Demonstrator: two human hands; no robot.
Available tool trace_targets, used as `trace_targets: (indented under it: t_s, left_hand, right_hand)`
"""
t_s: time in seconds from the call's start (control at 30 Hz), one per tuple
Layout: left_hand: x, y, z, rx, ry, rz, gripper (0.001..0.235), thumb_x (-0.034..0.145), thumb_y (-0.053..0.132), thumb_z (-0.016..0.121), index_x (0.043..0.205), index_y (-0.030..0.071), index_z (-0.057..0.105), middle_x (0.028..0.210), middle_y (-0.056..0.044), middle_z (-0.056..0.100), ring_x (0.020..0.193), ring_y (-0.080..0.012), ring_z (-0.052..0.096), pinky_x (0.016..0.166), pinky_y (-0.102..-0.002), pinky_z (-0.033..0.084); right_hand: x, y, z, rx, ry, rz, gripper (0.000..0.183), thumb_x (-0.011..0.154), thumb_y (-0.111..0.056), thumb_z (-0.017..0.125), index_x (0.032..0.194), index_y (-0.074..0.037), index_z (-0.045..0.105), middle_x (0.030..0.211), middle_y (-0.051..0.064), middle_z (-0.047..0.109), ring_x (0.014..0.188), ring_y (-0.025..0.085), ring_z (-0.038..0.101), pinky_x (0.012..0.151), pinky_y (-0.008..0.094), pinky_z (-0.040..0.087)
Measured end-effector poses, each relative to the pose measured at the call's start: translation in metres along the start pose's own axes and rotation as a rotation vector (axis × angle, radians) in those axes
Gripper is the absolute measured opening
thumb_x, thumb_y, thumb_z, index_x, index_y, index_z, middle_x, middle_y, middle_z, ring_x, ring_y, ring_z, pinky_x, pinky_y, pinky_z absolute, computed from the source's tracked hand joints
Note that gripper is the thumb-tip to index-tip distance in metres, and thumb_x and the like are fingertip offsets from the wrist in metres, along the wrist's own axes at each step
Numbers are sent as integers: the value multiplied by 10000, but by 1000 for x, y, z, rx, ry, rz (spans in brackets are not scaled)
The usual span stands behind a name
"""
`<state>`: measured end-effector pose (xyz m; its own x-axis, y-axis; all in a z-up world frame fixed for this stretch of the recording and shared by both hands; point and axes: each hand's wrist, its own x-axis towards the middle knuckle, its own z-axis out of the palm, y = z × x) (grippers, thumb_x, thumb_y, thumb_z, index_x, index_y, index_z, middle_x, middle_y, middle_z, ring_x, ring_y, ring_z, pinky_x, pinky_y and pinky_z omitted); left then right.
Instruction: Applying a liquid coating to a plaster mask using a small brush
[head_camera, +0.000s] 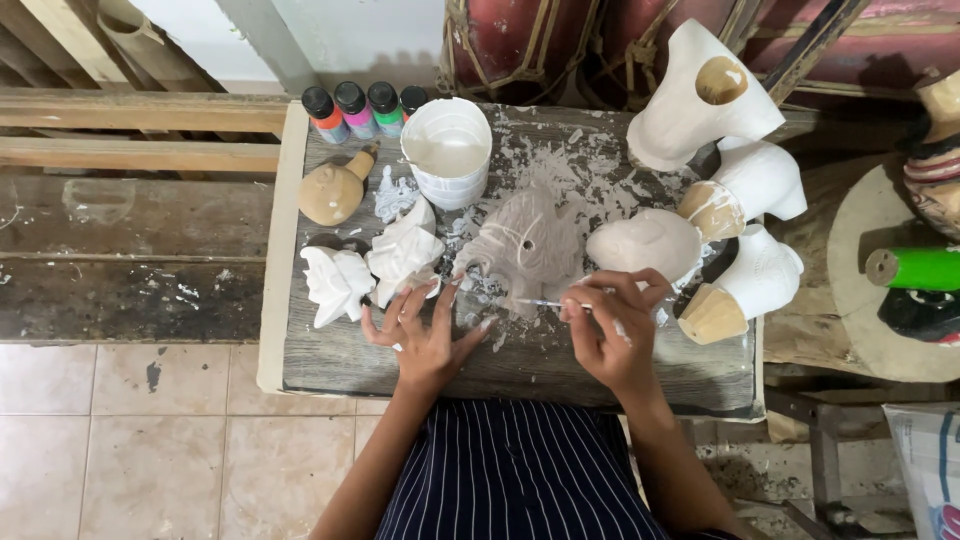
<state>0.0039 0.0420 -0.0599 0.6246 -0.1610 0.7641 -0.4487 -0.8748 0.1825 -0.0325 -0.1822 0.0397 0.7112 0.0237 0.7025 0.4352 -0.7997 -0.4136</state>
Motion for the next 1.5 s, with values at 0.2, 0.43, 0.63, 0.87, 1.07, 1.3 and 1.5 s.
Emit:
trace_targets:
  t_s: [0.2,0.43,0.63,0.87,1.07,1.3,1.5]
  left_hand:
    - [-4,-4,3,39,-1,13,601,859,765,618,1163,260,737,1197,-14,573,1173,-271,444,1083,-620,148]
    - [-5,-4,4,31,-1,-2,587,869,746,624,1158,246,733,1194,-24,582,1172,-275,456,1098,-613,140]
    - [2,-1,-3,-6,-23,-12,567,899,715,603,1169,231,725,1220,-25,562,1188,-271,436,1096,-606,136]
    - [0,-3,0,17,-16,-8,581,909,733,568,1171,240,729,1218,-22,576,1192,-268,443,1103,-610,129]
    - [5,-1,-3,-2,-8,-10,550,902,703,612,1160,232,732,1216,-23,569,1190,-270,436,1093,-619,139]
    - [-3,-2,3,6,2,-9,560,880,708,641,1135,217,728,1205,-26,581,1181,-272,455,1089,-630,155]
    - [-3,-3,2,-3,-3,-8,567,879,706,634,1157,221,726,1208,-28,575,1177,-278,450,1088,-618,163]
  right_hand:
    - [-12,30,17,-36,-64,-84,121,1010,-182,637,927,-163,723,768,-67,718,910,180,683,954,502,286]
    - [6,15,14,-93,-89,-143,93,970,-145,647,904,-176,705,747,-79,692,927,160,695,975,517,289]
    - [21,4,12,-35,-122,-145,122,942,-131,639,849,-187,695,709,-94,686,907,150,696,952,530,279]
    - [20,9,11,-48,-134,-118,109,935,-121,653,841,-162,690,718,-78,682,920,154,697,968,529,274]
    - [24,2,7,-36,-116,-94,112,969,-145,641,899,-148,728,715,-53,673,919,163,684,975,522,253]
    - [9,18,6,-2,-121,-42,159,984,-157,633,853,-133,719,645,-32,661,900,199,682,973,544,238]
    - [23,17,-4,-45,-57,-19,172,1015,-131,633,854,-140,693,754,-69,682,937,172,677,992,472,255]
